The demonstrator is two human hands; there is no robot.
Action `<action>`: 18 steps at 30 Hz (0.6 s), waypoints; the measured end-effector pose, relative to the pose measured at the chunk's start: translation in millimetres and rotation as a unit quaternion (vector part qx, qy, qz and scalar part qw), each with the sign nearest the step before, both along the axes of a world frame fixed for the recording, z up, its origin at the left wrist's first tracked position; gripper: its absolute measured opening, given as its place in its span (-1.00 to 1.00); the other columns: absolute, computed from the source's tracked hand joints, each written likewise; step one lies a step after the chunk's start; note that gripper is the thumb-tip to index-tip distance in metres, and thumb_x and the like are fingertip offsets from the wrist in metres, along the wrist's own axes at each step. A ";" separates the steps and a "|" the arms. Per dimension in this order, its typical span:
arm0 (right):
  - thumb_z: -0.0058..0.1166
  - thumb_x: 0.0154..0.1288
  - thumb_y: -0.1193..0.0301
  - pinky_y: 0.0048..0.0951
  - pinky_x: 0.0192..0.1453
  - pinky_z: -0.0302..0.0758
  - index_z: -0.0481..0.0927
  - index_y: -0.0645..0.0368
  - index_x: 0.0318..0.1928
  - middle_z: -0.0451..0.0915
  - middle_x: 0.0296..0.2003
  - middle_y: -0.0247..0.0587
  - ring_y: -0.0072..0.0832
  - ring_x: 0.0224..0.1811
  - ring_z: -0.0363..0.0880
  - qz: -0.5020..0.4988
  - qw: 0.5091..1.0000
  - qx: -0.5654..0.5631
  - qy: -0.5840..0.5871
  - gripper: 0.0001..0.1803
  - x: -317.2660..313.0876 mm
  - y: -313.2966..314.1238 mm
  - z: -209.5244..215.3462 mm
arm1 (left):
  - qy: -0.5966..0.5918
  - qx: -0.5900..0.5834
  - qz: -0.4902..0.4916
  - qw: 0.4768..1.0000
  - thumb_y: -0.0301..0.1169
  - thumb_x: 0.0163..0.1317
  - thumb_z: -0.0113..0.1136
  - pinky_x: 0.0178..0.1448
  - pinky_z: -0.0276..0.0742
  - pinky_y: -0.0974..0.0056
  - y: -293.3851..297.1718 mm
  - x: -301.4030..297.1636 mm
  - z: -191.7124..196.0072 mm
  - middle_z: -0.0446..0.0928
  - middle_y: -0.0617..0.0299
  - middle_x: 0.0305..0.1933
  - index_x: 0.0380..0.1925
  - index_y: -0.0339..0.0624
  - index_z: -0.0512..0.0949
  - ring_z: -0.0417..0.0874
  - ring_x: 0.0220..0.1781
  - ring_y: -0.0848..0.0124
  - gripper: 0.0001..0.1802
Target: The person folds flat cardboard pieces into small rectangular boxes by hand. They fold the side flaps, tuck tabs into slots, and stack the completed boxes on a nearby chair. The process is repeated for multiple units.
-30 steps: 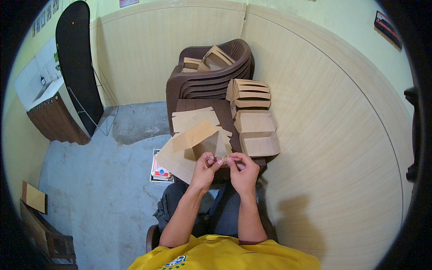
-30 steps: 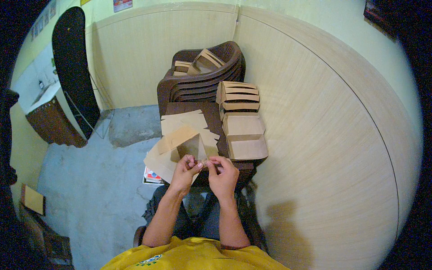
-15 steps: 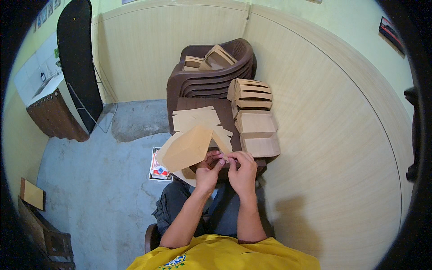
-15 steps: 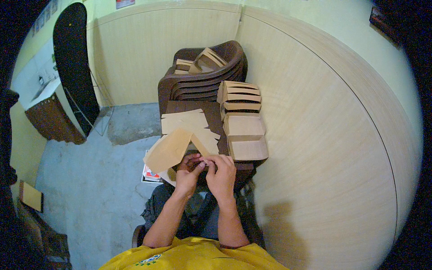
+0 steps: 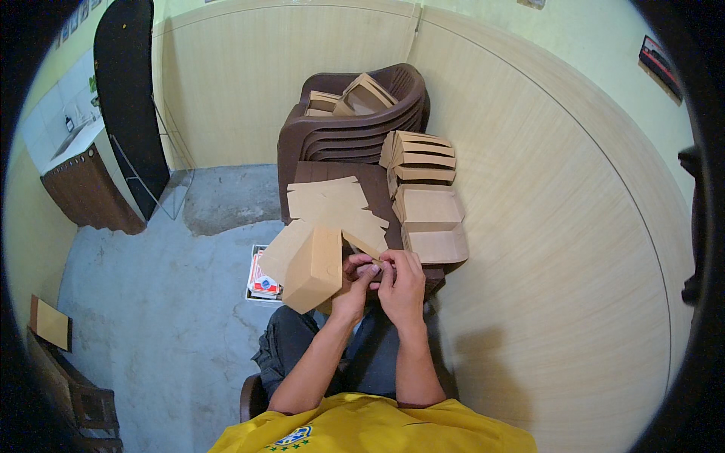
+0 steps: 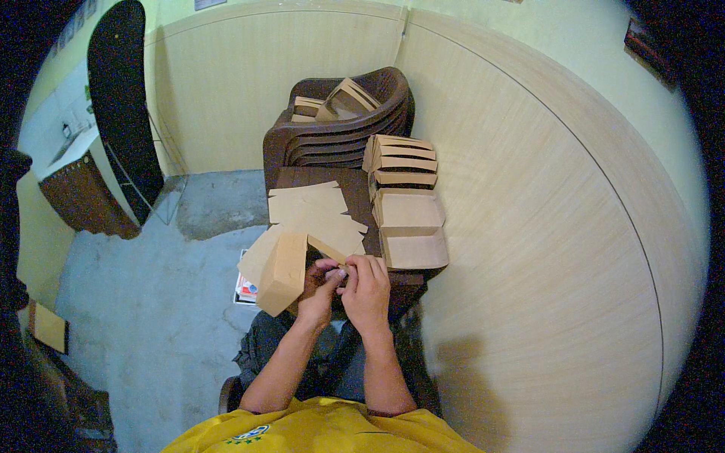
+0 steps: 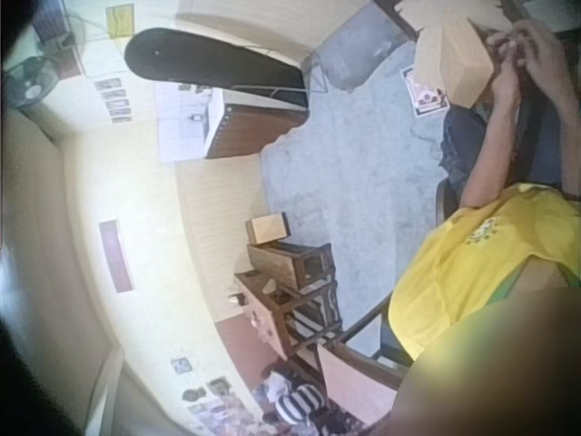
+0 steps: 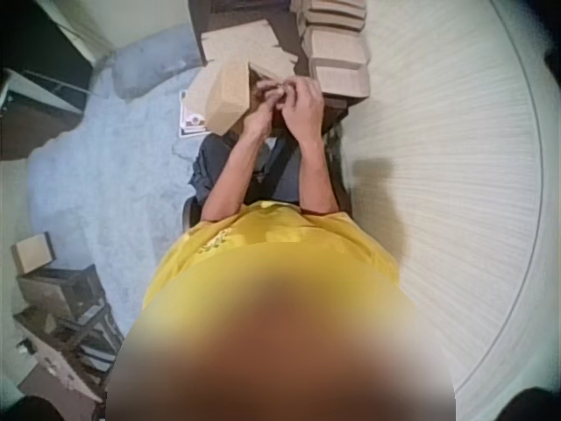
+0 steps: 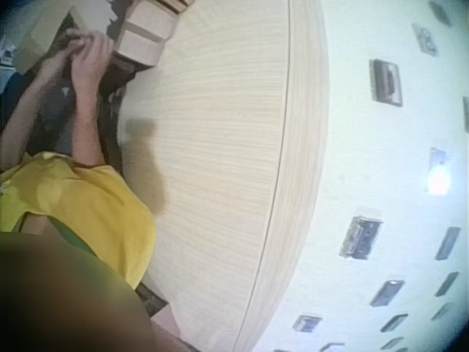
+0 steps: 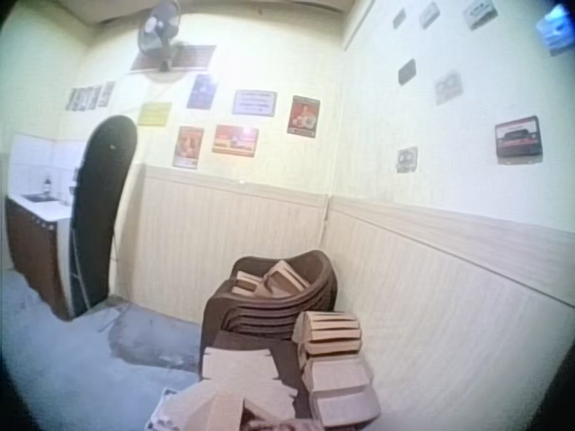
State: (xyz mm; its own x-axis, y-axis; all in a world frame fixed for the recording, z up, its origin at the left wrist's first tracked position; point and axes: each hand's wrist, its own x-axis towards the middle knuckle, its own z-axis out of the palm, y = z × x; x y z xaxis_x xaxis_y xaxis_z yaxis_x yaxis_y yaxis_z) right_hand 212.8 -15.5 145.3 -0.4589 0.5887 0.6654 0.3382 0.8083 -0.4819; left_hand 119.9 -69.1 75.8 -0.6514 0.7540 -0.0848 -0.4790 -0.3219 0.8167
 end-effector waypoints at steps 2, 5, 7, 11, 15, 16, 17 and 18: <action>0.16 0.46 0.65 -0.19 -0.04 0.69 0.61 0.30 -0.02 0.68 -0.16 0.04 -0.08 -0.13 0.72 0.025 0.999 -0.039 0.019 -0.85 -0.3 -0.9 -0.7 | 0.015 0.011 0.011 1.000 -0.57 0.42 0.41 -0.23 0.74 0.39 -0.4 -2.6 -3.5 0.71 0.26 -0.01 0.11 -0.14 0.65 0.76 0.00 0.48 -0.70; 0.17 0.49 0.63 -0.20 -0.02 0.71 0.60 0.31 -0.01 0.68 -0.14 0.04 -0.13 -0.11 0.75 0.038 0.993 -0.101 0.047 -0.87 -2.0 -1.3 -2.8 | 0.048 -0.004 0.017 0.999 -0.54 0.39 0.45 -0.28 0.68 0.41 -4.4 -6.7 -4.9 0.73 0.24 -0.03 0.05 -0.19 0.68 0.75 -0.08 0.48 -0.73; 0.18 0.49 0.62 -0.22 -0.01 0.73 0.59 0.33 0.00 0.68 -0.12 0.04 -0.16 -0.10 0.76 0.036 0.991 -0.117 0.058 -0.86 -3.1 -1.7 -3.9 | 0.075 -0.001 0.024 0.997 -0.50 0.34 0.51 -0.29 0.64 0.40 -5.8 -8.8 -3.8 0.73 0.20 -0.10 -0.03 -0.24 0.70 0.72 -0.25 0.47 -0.75; 0.20 0.49 0.63 -0.27 -0.02 0.78 0.58 0.36 0.02 0.69 -0.11 0.02 -0.21 -0.11 0.79 0.034 0.990 -0.115 0.070 -0.84 -4.0 -5.8 -1.7 | 0.059 0.000 0.035 0.998 -0.48 0.31 0.55 -0.35 0.59 0.42 -6.6 -11.3 -1.8 0.73 0.20 -0.14 -0.08 -0.26 0.72 0.66 -0.38 0.48 -0.77; 0.23 0.45 0.67 -0.33 0.01 0.81 0.59 0.38 0.00 0.70 -0.12 0.00 -0.29 -0.08 0.80 0.045 0.990 -0.105 0.076 -0.83 -3.9 -10.5 4.9 | 0.075 -0.013 0.007 0.997 -0.48 0.35 0.53 -0.37 0.61 0.43 -7.8 -15.3 -2.8 0.75 0.20 -0.07 -0.04 -0.25 0.73 0.70 -0.22 0.48 -0.77; 0.25 0.44 0.67 -0.34 0.01 0.81 0.60 0.38 -0.01 0.70 -0.12 0.00 -0.31 -0.07 0.80 0.045 0.988 -0.126 0.082 -0.83 -3.4 -11.9 6.5 | 0.085 -0.039 0.008 0.996 -0.48 0.37 0.51 -0.36 0.63 0.42 -8.3 -16.0 -2.9 0.76 0.21 -0.04 -0.02 -0.24 0.73 0.72 -0.13 0.48 -0.77; 0.27 0.42 0.68 -0.34 0.02 0.81 0.61 0.39 -0.02 0.71 -0.11 -0.01 -0.34 -0.06 0.80 0.046 0.984 -0.147 0.087 -0.82 -2.6 -13.1 7.8 | 0.083 -0.024 0.006 0.996 -0.47 0.37 0.52 -0.38 0.62 0.42 -8.0 -16.2 -2.7 0.76 0.22 -0.06 0.01 -0.23 0.72 0.72 -0.15 0.48 -0.74; 0.28 0.40 0.69 -0.34 0.03 0.81 0.62 0.39 -0.03 0.71 -0.11 -0.01 -0.36 -0.04 0.80 0.050 0.979 -0.174 0.098 -0.82 -1.8 -14.2 9.0 | 0.080 -0.011 0.017 0.997 -0.45 0.37 0.52 -0.39 0.61 0.42 -7.9 -15.5 -2.4 0.76 0.23 -0.08 0.03 -0.22 0.70 0.71 -0.17 0.49 -0.72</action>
State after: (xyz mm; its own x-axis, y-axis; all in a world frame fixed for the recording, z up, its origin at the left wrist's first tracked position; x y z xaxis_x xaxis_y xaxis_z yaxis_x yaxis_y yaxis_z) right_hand 211.0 -29.6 154.3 -0.4093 0.7538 0.5141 0.1402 0.6087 -0.7809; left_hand 104.4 -77.0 73.5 -0.6825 0.7309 0.0058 -0.3323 -0.3173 0.8882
